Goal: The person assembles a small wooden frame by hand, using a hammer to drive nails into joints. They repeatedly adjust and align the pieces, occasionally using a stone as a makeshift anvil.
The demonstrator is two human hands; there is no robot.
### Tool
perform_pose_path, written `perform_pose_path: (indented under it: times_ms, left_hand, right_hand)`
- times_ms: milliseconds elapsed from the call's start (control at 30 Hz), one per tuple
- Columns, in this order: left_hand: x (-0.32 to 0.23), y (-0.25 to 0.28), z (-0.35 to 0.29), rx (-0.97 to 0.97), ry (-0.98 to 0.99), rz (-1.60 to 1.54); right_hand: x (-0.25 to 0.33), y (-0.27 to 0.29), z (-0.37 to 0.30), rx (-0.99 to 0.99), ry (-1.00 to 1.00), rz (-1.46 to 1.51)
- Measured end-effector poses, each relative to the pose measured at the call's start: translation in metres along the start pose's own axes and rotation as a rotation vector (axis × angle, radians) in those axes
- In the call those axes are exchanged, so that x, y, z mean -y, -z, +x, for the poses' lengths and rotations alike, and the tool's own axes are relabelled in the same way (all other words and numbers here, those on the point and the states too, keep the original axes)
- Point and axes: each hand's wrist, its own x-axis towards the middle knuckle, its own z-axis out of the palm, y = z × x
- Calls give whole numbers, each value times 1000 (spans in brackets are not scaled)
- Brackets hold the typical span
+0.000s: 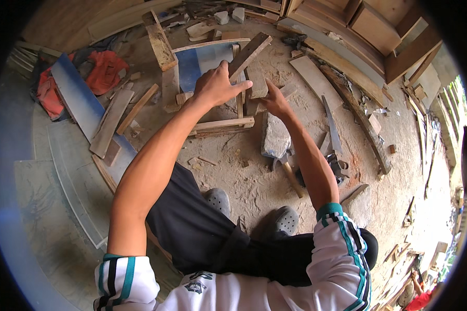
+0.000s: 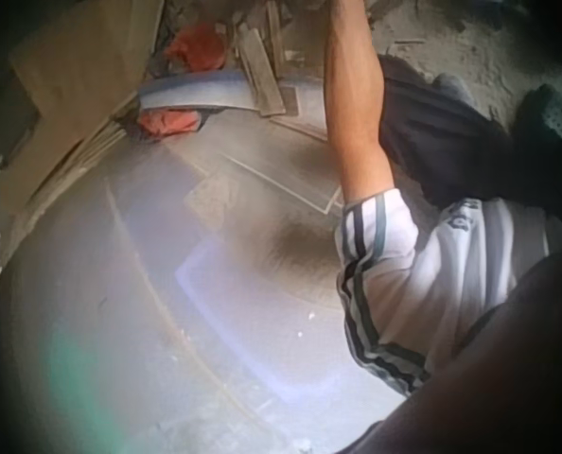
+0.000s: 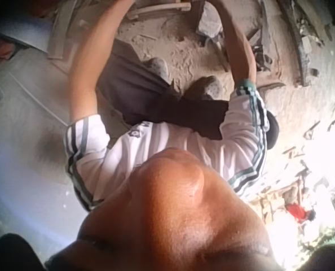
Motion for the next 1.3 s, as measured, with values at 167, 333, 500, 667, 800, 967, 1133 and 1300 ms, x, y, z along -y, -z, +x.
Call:
perform_pose_path:
  times_ms: [167, 333, 500, 667, 800, 967, 1133, 1300]
  left_hand:
    - [1, -12, 6, -105, -85, -49]
    - [1, 0, 12, 13, -9, -25]
    - [11, 8, 16, 9, -85, 256]
    - [12, 34, 7, 58, -162, 331]
    - [37, 46, -1, 18, -195, 304]
    - [30, 41, -9, -14, -186, 267]
    - [10, 58, -13, -27, -165, 345]
    - [26, 79, -15, 55, -97, 216]
  right_hand:
    - [14, -10, 0, -17, -59, -77]
    - [15, -10, -7, 3, -123, -76]
    - [18, -5, -12, 10, -103, -65]
    - [-1, -5, -12, -26, -92, -15]
    - [8, -11, -8, 19, -64, -28]
    - [13, -5, -13, 42, -123, 25]
    - [13, -7, -14, 59, -135, 31]
    - [8, -1, -16, 36, -164, -84]
